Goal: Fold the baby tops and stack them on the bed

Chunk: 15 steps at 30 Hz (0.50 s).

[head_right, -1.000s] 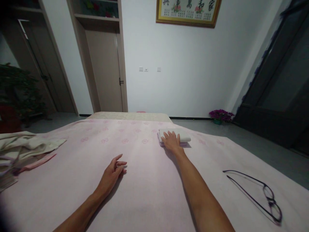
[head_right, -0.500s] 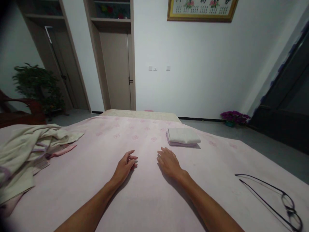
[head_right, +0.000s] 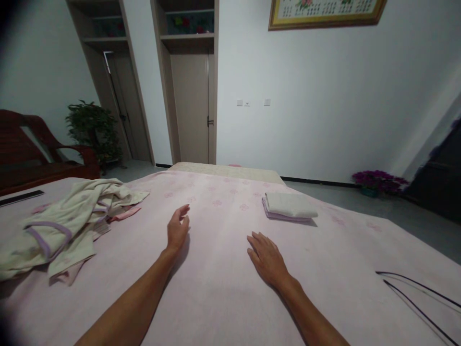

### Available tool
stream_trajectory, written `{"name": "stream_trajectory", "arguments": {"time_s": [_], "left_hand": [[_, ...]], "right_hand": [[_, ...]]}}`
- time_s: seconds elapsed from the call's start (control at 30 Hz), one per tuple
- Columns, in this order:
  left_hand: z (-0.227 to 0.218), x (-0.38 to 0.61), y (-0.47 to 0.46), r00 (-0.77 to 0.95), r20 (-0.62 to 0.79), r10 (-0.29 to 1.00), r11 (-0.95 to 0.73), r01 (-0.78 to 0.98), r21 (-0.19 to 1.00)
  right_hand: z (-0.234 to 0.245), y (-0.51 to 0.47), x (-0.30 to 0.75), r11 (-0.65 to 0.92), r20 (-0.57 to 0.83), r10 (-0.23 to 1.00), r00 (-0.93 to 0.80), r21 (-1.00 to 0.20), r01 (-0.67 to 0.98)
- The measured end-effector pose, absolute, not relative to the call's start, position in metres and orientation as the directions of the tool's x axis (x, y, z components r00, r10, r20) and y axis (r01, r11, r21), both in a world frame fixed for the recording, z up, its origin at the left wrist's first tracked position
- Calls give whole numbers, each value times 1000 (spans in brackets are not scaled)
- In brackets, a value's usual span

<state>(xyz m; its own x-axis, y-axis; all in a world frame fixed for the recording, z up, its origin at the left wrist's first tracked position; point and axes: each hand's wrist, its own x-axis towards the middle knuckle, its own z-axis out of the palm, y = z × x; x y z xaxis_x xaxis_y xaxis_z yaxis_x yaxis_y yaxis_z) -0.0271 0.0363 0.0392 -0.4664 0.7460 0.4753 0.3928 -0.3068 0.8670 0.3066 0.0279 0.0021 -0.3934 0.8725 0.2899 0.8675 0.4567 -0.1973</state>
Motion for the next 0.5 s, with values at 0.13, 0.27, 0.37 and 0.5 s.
{"name": "stream_trajectory", "arguments": {"time_s": [0.13,0.27,0.37,0.5], "left_hand": [[74,-98,35,-672,612,418,-203,587,783],[93,-169,12,-767,641,24,11,642,767],[91,-204,-12,-730,671,-132,151,654,741],[80,-221,-34,-748,634,-196,219,597,772]], "right_hand": [[1,31,309,467,323,865,-384,-240,851],[1,31,310,467,340,864,-371,-266,843],[2,31,310,456,333,871,-362,-271,848],[1,31,311,457,339,871,-357,-286,843]]}}
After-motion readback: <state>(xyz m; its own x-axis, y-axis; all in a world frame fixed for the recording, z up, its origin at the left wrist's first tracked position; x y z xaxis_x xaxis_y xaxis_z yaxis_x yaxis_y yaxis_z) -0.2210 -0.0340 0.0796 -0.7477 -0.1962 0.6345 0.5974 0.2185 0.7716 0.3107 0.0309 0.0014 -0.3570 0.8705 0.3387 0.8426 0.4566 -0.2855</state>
